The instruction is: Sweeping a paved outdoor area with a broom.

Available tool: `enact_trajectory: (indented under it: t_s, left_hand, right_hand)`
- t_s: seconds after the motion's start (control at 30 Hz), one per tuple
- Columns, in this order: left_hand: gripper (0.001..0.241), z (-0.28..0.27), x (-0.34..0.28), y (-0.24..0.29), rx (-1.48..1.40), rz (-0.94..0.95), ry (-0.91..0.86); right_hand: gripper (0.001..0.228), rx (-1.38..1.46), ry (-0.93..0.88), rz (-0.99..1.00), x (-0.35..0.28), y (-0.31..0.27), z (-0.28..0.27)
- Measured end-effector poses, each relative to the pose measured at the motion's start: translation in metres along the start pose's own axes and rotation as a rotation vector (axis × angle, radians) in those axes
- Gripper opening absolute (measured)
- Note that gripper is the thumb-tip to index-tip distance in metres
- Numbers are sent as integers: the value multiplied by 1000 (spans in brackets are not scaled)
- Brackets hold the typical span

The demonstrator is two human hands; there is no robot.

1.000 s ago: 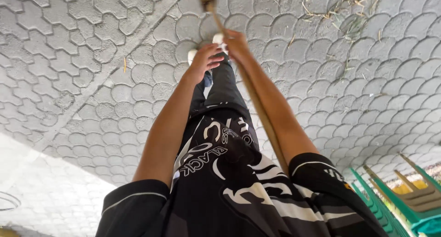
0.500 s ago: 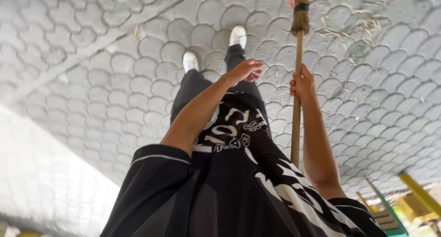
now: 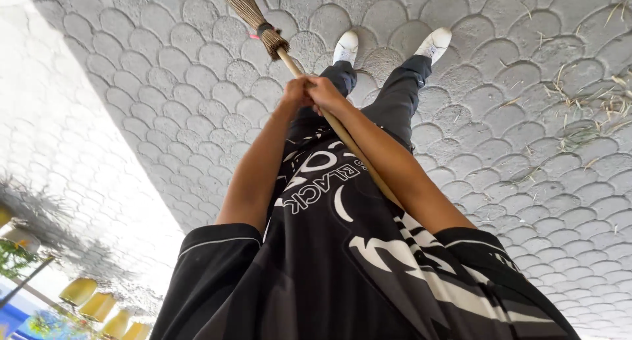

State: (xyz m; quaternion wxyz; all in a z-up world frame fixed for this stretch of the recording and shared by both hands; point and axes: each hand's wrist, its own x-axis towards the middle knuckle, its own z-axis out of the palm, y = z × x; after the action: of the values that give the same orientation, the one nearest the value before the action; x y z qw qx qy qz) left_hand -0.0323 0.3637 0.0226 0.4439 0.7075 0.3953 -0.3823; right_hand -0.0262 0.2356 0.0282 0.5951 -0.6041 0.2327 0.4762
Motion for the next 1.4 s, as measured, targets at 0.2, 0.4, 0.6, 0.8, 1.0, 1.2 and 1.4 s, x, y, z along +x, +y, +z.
enact_trajectory:
  t_s: [0.2, 0.4, 0.6, 0.8, 1.0, 1.2, 1.4]
  left_hand:
    - [37, 96, 75, -36, 474, 153, -312]
    - [36, 186, 22, 26, 485, 382, -628]
    - [42, 228, -85, 163, 514, 258, -984]
    - [63, 306, -44, 208, 107, 87, -853]
    - [39, 357, -45, 301, 88, 94, -490]
    - [52, 474, -37, 342, 500, 161, -476]
    - [49, 578, -79, 328, 589, 238, -720]
  right_hand:
    - [52, 192, 395, 207, -102, 66, -171]
    - [51, 466, 770, 132, -188, 161, -298]
    - [53, 789, 752, -49, -297, 15, -277]
    - [51, 1082, 112, -4, -189, 2, -333]
    - [13, 596, 396, -199, -131, -55, -447]
    - [34, 1411, 215, -448, -74, 111, -610]
    - [53, 443, 874, 58, -274, 129, -639]
